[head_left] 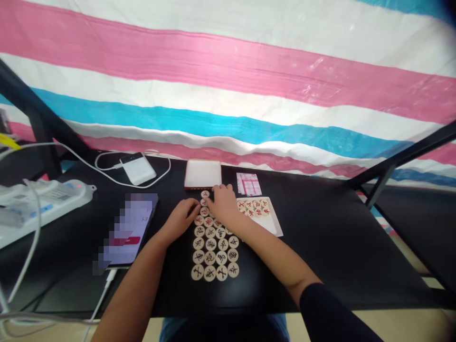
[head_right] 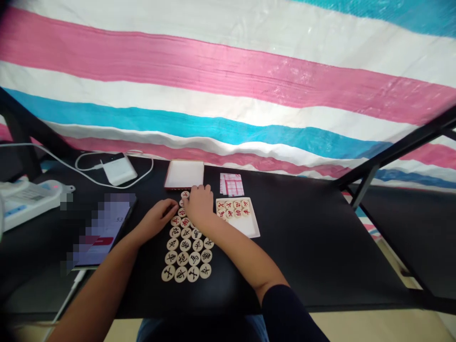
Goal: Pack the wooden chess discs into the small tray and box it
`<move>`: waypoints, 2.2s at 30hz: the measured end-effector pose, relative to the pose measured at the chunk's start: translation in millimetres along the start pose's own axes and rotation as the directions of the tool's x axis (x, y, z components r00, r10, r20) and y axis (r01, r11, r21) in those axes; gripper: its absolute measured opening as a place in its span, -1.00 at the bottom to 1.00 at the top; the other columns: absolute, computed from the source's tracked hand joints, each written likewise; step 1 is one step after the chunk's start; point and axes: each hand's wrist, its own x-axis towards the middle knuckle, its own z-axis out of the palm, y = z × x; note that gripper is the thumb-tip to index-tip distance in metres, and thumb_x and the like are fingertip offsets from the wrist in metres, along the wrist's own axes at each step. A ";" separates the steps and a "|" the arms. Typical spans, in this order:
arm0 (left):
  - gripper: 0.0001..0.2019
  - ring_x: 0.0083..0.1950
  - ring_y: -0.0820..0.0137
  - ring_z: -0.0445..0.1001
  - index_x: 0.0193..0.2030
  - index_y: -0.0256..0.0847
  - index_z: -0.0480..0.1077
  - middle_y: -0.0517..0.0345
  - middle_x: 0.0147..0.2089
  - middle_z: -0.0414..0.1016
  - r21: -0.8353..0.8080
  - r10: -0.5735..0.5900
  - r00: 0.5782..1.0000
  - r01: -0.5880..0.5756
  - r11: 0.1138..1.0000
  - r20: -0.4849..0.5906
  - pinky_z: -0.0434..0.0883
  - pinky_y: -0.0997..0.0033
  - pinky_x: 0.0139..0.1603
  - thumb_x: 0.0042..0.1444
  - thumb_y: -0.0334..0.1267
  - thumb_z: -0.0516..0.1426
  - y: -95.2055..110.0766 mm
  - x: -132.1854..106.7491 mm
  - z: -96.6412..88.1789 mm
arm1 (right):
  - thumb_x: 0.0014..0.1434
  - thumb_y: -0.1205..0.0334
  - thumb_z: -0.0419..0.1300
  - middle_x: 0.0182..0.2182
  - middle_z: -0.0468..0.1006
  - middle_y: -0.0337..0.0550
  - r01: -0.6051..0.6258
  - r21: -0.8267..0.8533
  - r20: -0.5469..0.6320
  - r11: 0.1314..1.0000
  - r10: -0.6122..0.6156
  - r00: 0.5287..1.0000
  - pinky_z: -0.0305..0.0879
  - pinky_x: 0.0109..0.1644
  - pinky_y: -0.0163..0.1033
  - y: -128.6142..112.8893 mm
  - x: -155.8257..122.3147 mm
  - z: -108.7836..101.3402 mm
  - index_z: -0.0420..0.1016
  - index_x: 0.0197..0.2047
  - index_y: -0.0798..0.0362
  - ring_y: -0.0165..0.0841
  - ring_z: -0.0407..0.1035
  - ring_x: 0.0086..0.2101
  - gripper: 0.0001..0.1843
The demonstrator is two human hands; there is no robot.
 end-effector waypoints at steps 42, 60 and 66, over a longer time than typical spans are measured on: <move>-0.69 -0.28 0.30 0.35 -0.28 -0.20 0.32 0.09 -0.35 0.41 0.048 -0.048 0.998 0.046 0.998 0.040 0.29 0.33 -0.23 0.16 -0.05 -0.11 1.8 2.8 0.4 | 0.13 0.30 0.06 -0.29 0.48 -0.13 0.095 0.222 -0.219 0.970 -0.045 0.975 0.19 -0.07 -0.14 75.9 -88.4 -19.2 0.47 -0.25 0.02 -0.27 0.24 -0.20 -0.83; -0.71 -0.25 0.29 0.35 -0.28 -0.20 0.30 0.08 -0.33 0.42 0.016 -0.039 0.999 0.038 0.999 0.034 0.30 0.30 -0.18 0.15 -0.07 -0.11 3.7 1.9 -2.3 | 0.01 0.33 0.08 -0.30 0.45 0.04 0.107 -0.124 0.044 0.987 -0.102 0.994 0.20 -0.21 -0.12 8.5 -36.9 -4.4 0.42 -0.30 0.17 -0.17 0.24 -0.23 -0.82; -0.70 -0.26 0.30 0.35 -0.28 -0.19 0.30 0.09 -0.33 0.41 0.033 -0.058 0.998 0.057 0.998 0.039 0.30 0.34 -0.22 0.15 -0.05 -0.12 4.1 1.6 -1.1 | 0.04 0.28 0.07 -0.34 0.46 -0.08 -0.004 0.035 -0.216 0.999 0.012 0.976 0.16 -0.11 -0.18 60.9 -78.4 -35.4 0.43 -0.31 0.11 -0.26 0.23 -0.26 -0.84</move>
